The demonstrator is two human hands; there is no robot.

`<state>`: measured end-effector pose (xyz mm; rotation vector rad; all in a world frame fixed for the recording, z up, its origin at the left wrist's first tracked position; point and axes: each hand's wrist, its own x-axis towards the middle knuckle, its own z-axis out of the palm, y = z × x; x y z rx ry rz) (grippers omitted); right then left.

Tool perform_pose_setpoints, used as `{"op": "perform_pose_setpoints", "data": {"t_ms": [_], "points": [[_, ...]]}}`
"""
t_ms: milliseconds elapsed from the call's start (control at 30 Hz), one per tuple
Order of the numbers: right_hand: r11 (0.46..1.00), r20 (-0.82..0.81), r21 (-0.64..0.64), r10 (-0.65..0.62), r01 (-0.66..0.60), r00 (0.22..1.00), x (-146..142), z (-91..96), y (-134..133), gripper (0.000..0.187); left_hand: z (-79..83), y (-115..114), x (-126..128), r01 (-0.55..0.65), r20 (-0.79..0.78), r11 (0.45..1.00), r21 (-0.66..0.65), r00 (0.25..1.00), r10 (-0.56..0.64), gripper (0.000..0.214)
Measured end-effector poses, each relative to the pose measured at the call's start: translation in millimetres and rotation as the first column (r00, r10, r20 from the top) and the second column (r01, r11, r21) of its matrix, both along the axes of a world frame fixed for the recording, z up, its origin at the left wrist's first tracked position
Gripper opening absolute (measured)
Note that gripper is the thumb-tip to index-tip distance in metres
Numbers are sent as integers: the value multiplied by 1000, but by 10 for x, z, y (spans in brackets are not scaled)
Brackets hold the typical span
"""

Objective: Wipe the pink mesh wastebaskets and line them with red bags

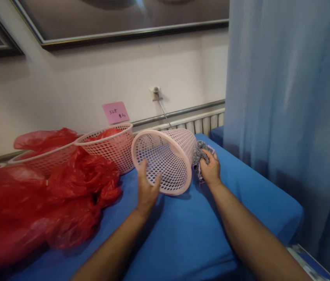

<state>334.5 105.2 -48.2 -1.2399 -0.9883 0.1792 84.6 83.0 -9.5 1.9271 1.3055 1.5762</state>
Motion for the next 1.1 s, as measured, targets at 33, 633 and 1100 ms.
{"op": "perform_pose_setpoints", "data": {"t_ms": [33, 633, 1100], "points": [[1000, -3, -3, -6, 6, 1000, 5, 6, -2, 43, -20, 73, -188, -128, 76, 992, -21, 989, 129, 84], [958, 278, 274, -164, 85, 946, -436, 265, -655, 45, -254, 204, -623, 9, 292, 958, -287, 953, 78, 23], [841, 623, -488, 523, -234, 582, -945, -61, -90, 43, -190, 166, -624, -57, 213, 992, -108, 974, 79, 19]]}}
